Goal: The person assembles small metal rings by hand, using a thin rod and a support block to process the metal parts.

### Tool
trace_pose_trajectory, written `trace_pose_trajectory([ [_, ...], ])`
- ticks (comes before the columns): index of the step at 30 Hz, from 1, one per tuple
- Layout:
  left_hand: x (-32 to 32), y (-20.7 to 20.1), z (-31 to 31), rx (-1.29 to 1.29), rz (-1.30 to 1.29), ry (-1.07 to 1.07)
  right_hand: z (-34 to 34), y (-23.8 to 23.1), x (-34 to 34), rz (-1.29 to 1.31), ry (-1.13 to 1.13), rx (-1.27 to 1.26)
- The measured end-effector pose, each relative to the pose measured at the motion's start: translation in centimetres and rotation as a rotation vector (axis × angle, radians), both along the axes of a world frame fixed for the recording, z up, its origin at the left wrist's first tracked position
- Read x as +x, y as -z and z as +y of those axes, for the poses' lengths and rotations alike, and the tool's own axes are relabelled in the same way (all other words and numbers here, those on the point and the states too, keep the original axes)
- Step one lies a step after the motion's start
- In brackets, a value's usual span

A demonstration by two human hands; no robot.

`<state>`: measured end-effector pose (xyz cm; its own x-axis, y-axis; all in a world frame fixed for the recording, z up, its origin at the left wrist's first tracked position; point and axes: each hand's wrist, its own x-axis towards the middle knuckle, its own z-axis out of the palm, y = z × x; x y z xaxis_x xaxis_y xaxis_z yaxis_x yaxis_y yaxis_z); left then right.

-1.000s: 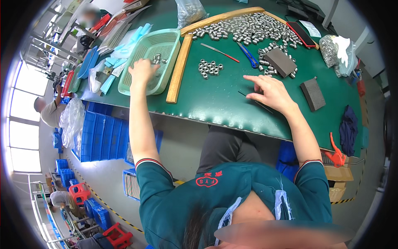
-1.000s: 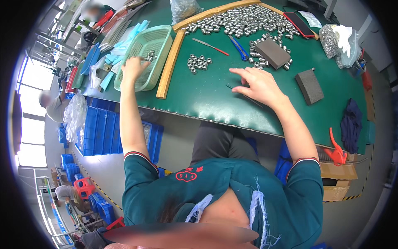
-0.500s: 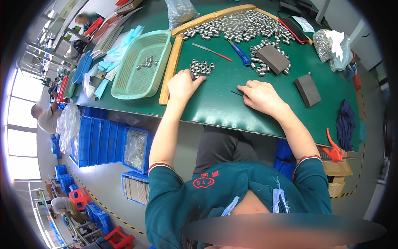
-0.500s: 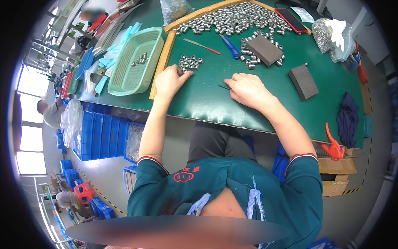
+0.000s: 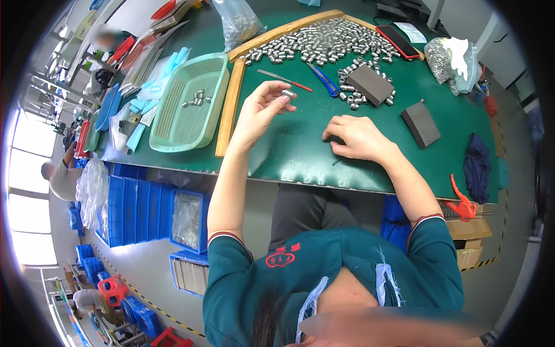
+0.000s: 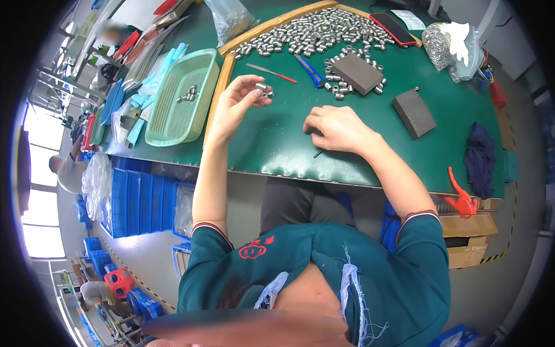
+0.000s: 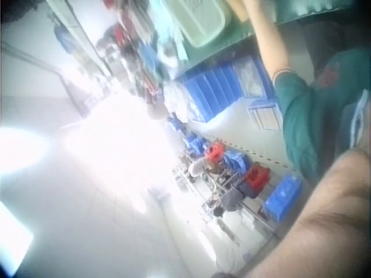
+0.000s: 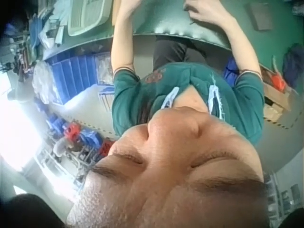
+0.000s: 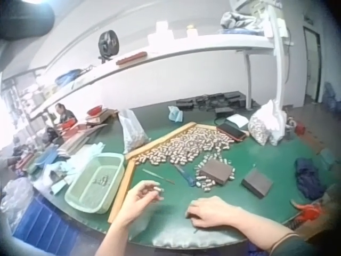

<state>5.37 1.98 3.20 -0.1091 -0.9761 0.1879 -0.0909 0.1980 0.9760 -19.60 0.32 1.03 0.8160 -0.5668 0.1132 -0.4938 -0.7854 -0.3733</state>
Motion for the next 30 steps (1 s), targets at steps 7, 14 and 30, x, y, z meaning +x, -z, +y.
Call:
trace_pose_trajectory([
  [7,-2.4,-0.1,-4.6,0.07,0.324,0.111,-0.3,-2.4,-1.8,0.128,0.043,0.205],
  [14,-3.8,3.5,-5.2,-0.124,0.099,-0.004,0.4,-1.2,-0.8,0.118,-0.058,0.127],
  [30,-4.6,2.8,-4.1,-0.517,-0.432,-0.251,-0.6,-0.4,-0.7,-0.718,0.242,0.237],
])
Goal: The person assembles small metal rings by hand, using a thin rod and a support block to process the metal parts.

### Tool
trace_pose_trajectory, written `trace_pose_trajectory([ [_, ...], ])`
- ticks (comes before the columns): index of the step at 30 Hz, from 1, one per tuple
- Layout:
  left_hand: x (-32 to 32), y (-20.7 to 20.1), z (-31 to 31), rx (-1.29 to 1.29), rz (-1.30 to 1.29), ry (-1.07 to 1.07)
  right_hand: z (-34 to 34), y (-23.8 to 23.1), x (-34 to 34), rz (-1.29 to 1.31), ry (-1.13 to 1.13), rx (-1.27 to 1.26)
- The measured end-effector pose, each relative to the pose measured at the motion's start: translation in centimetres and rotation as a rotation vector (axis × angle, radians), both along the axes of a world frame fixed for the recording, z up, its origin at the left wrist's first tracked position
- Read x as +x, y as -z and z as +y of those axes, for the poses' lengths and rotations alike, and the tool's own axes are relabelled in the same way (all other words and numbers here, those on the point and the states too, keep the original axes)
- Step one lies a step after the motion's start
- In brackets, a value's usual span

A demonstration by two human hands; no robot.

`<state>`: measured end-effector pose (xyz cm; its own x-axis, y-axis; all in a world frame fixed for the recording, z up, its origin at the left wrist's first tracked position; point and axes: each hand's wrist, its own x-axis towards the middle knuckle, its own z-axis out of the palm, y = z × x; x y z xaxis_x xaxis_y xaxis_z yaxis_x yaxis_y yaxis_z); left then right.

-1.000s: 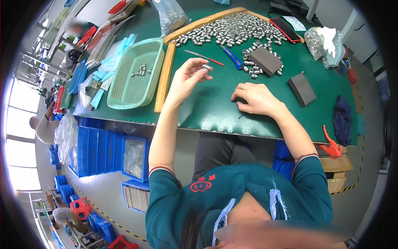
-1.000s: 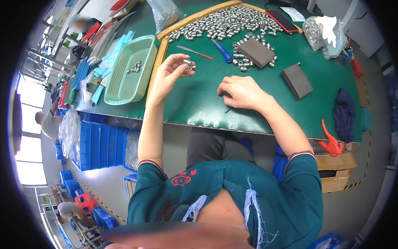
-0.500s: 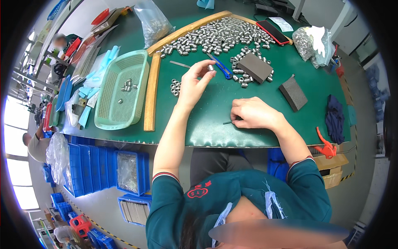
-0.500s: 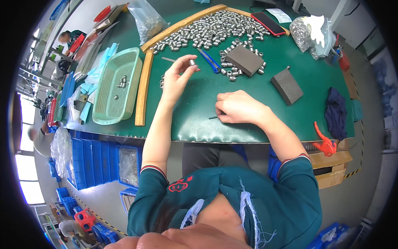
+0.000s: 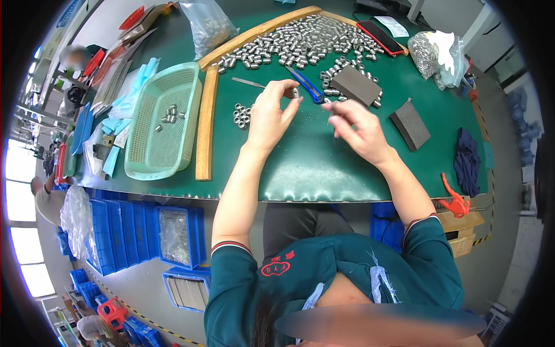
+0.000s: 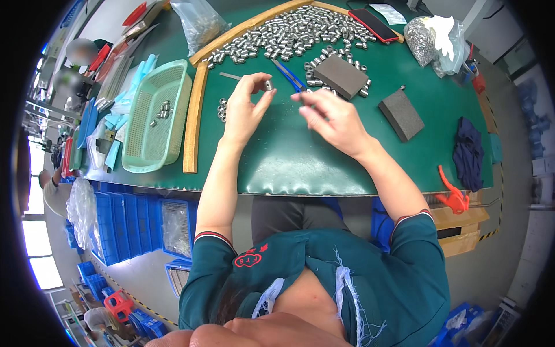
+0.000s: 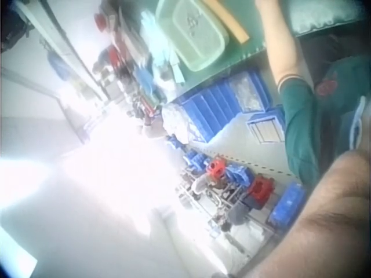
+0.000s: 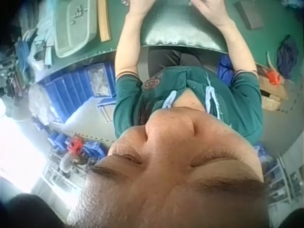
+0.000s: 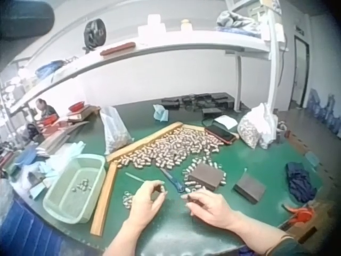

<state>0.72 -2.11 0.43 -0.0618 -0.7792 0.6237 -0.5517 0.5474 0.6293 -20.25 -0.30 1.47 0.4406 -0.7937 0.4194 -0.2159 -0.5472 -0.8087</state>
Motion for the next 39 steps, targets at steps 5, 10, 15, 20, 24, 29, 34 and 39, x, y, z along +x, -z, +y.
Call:
trace_pose_trajectory([
  [5,-0.1,-0.1,0.3,0.044,0.004,0.036,0.0,0.2,0.4,0.085,0.112,-0.209],
  [10,-0.3,0.1,0.4,0.11,0.09,0.082,0.0,0.8,0.5,-0.019,0.164,-0.165],
  [15,-1.0,0.3,0.7,0.156,0.086,0.135,-0.8,0.8,-0.6,-0.401,0.119,-0.321],
  [20,-1.5,1.0,0.7,0.184,0.059,0.188,-1.0,0.4,-0.7,-0.35,0.079,-0.521],
  [24,-2.0,0.6,1.1,0.236,-0.074,0.155,-1.0,0.1,-0.6,-0.307,0.089,-0.597],
  [29,-2.2,0.6,1.3,0.204,-0.116,0.15,-0.7,0.0,-0.8,-0.208,0.063,-0.567],
  [34,-2.0,0.5,1.3,-0.022,-0.226,0.114,-0.6,-0.8,-0.3,-0.158,0.143,-0.705],
  [39,-2.2,0.2,1.5,-0.073,-0.243,0.113,-0.3,-0.6,-0.3,-0.093,0.091,-0.744],
])
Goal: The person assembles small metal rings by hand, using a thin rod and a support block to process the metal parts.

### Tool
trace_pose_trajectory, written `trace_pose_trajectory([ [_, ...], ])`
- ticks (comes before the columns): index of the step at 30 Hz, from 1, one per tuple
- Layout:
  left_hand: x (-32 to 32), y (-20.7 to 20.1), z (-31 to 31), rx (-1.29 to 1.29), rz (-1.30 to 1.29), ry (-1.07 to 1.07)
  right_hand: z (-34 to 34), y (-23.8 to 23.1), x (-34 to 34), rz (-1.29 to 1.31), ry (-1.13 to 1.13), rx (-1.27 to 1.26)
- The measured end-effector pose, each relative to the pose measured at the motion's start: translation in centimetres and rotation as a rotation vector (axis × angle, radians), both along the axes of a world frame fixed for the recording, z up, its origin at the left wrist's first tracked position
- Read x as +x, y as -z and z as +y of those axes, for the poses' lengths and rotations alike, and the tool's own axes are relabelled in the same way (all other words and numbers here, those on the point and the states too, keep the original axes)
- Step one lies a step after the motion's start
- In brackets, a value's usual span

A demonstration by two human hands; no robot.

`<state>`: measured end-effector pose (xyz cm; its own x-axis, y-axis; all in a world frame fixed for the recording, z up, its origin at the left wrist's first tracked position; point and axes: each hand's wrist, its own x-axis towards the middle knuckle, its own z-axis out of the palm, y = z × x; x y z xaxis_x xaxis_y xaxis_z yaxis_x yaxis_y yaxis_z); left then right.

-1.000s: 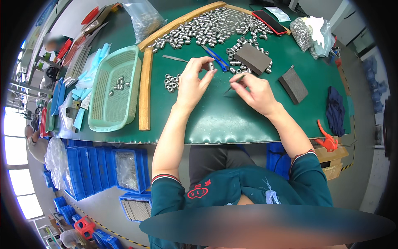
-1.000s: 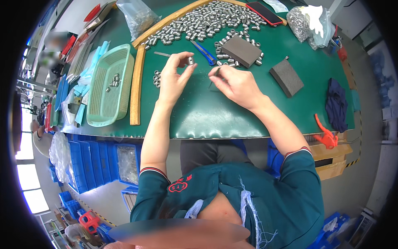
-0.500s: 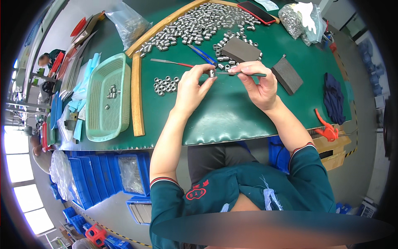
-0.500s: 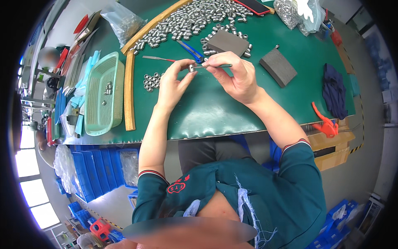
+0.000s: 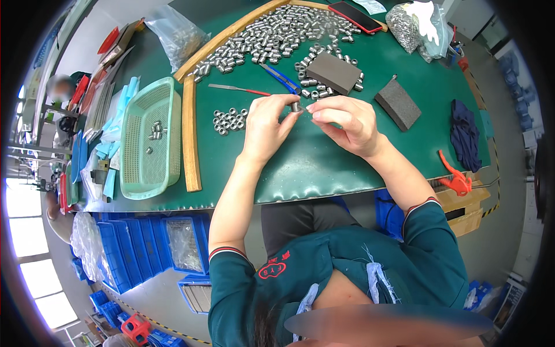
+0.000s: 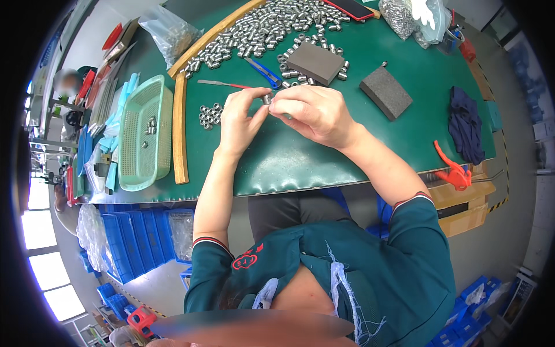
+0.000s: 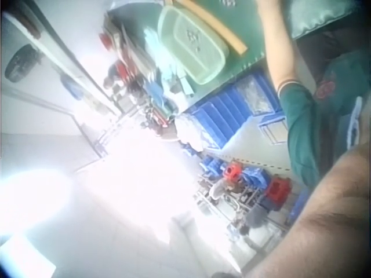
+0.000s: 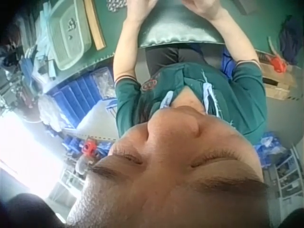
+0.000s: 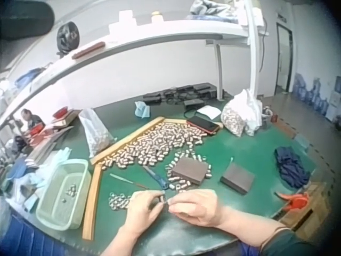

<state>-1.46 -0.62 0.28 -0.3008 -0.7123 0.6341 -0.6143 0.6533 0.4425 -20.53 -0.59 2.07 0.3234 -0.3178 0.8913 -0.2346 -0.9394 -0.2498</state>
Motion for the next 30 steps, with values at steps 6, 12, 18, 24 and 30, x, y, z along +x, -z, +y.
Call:
trace_pose_trajectory([
  [6,0.0,0.5,0.0,0.024,0.096,-0.001,-0.4,0.9,0.1,-0.325,-0.123,0.429],
  [12,0.1,1.2,-0.4,0.201,0.321,0.057,-0.2,0.8,-1.6,-0.219,-0.157,0.077],
  [18,-0.1,0.9,-0.3,0.299,0.457,0.138,-0.2,0.3,-0.9,-0.247,-0.078,0.056],
  [24,-0.2,0.7,-0.1,0.324,0.431,0.125,-0.2,0.2,-0.2,-0.204,-0.064,0.035],
  [30,-0.2,0.5,0.0,0.133,0.184,0.047,-0.1,-0.1,-0.2,-0.016,0.021,-0.07],
])
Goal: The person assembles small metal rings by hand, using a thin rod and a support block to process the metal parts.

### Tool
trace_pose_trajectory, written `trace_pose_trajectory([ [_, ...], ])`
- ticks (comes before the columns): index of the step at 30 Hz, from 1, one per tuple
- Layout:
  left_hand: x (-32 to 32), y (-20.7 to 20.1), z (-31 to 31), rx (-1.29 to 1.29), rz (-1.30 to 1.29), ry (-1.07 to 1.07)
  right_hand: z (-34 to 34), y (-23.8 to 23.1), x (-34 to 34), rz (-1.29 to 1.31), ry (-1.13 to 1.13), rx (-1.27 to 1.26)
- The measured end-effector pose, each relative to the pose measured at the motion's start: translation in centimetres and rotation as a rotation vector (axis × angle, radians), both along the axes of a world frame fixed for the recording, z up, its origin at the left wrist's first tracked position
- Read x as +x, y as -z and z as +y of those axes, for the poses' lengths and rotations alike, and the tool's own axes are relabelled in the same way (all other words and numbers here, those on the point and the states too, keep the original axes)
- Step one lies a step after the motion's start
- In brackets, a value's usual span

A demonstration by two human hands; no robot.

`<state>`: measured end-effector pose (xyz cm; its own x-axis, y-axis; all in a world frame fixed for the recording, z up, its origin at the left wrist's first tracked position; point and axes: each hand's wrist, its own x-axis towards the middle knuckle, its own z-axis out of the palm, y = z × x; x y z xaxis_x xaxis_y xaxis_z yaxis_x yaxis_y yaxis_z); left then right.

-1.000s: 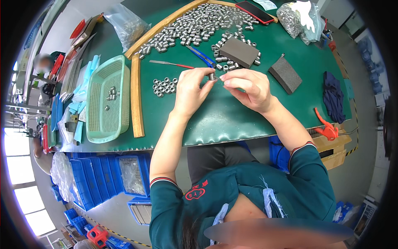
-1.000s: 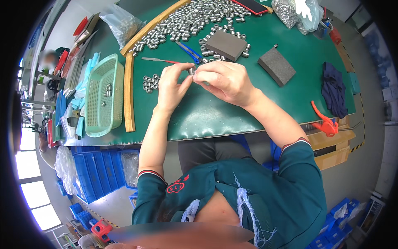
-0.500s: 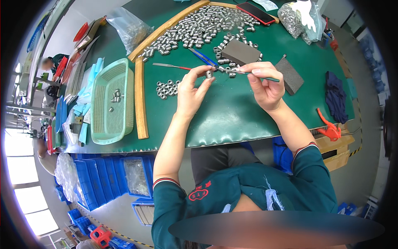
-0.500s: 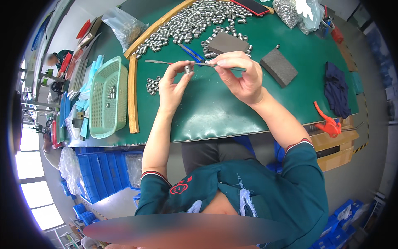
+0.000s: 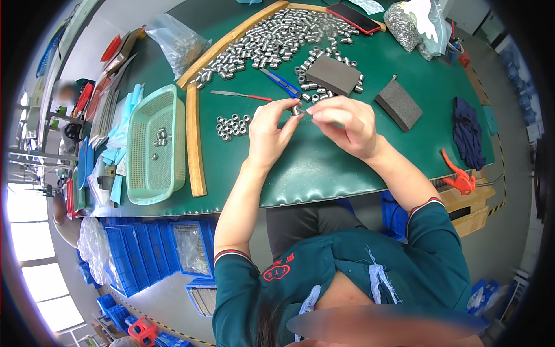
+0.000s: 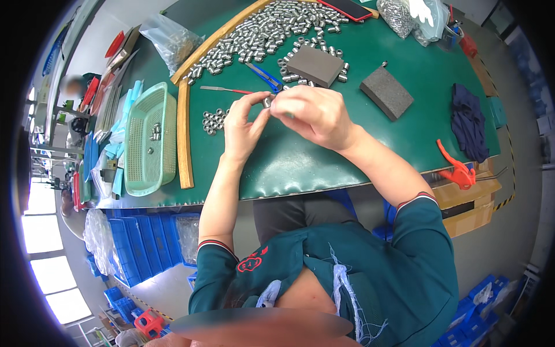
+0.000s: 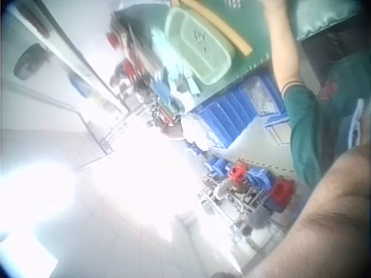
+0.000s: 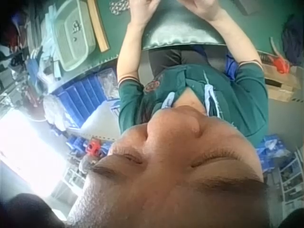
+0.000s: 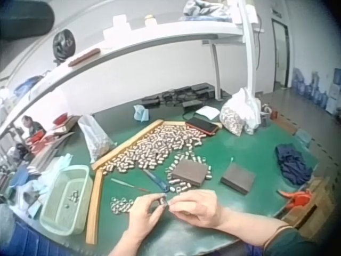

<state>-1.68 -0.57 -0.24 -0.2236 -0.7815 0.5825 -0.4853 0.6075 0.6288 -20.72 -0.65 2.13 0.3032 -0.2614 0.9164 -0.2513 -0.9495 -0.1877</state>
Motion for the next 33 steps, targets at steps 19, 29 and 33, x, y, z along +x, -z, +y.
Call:
trace_pose_trajectory([
  [19,-0.1,0.1,0.0,0.023,0.064,0.002,-0.3,0.2,-0.3,-0.067,-0.06,0.1],
  [29,0.4,0.7,-0.6,0.06,0.09,-0.065,-0.7,0.4,0.1,-0.586,-0.224,0.529],
  [33,0.4,-0.1,-0.6,0.041,0.032,-0.067,-0.9,0.8,-0.1,-0.237,-0.007,0.434],
])
